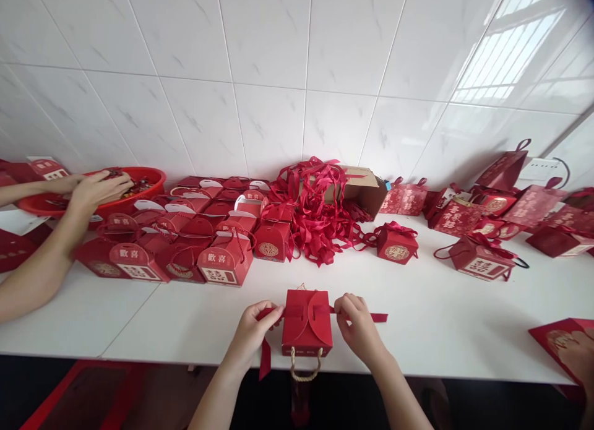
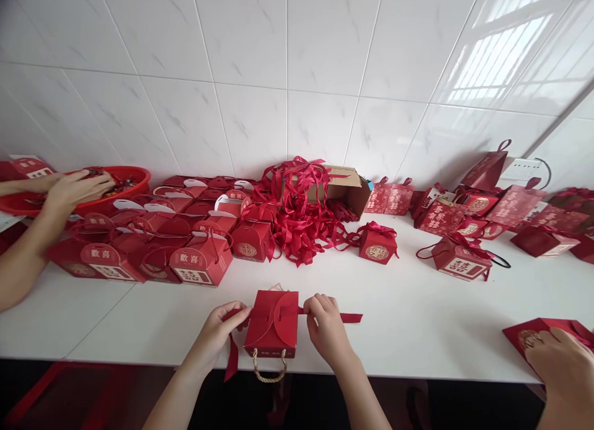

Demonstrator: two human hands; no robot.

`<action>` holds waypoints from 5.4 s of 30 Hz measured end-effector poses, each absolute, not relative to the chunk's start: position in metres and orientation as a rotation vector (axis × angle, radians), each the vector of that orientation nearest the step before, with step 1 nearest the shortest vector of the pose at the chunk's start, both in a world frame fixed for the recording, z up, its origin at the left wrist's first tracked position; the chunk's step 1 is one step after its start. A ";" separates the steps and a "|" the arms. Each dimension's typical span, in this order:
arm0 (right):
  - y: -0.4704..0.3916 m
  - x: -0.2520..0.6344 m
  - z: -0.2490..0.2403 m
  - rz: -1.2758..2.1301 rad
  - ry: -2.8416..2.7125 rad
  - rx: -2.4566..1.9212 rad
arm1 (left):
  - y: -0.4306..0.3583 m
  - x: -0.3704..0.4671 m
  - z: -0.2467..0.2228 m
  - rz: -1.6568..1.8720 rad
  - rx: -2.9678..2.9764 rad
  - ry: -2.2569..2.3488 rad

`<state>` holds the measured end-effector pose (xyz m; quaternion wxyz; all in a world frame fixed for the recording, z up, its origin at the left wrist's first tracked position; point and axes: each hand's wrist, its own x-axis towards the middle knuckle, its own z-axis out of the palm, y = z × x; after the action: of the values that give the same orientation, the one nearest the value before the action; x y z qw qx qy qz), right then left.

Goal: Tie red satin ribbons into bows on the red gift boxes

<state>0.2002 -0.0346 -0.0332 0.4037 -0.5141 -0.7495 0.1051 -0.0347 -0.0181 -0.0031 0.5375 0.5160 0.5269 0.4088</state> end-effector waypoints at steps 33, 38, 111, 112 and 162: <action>-0.050 0.182 -0.050 1.655 -0.100 -0.780 | -0.042 -0.027 -0.010 1.257 0.243 0.846; -0.044 0.191 -0.044 1.555 0.009 -0.745 | -0.040 -0.031 -0.009 1.309 0.132 0.968; -0.013 0.183 0.111 0.480 -1.865 -0.617 | 0.002 -0.007 0.134 0.898 1.404 0.668; -0.012 0.186 0.110 0.377 -1.924 -0.625 | 0.003 -0.009 0.133 0.903 1.347 0.651; -0.059 0.197 -0.006 1.342 -1.282 -1.337 | -0.019 -0.001 0.014 0.767 1.544 1.160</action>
<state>0.1969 -0.0592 -0.0058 0.4145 -0.5319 -0.5101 0.5339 -0.0010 -0.0194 0.0138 0.5072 0.6405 0.4810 0.3180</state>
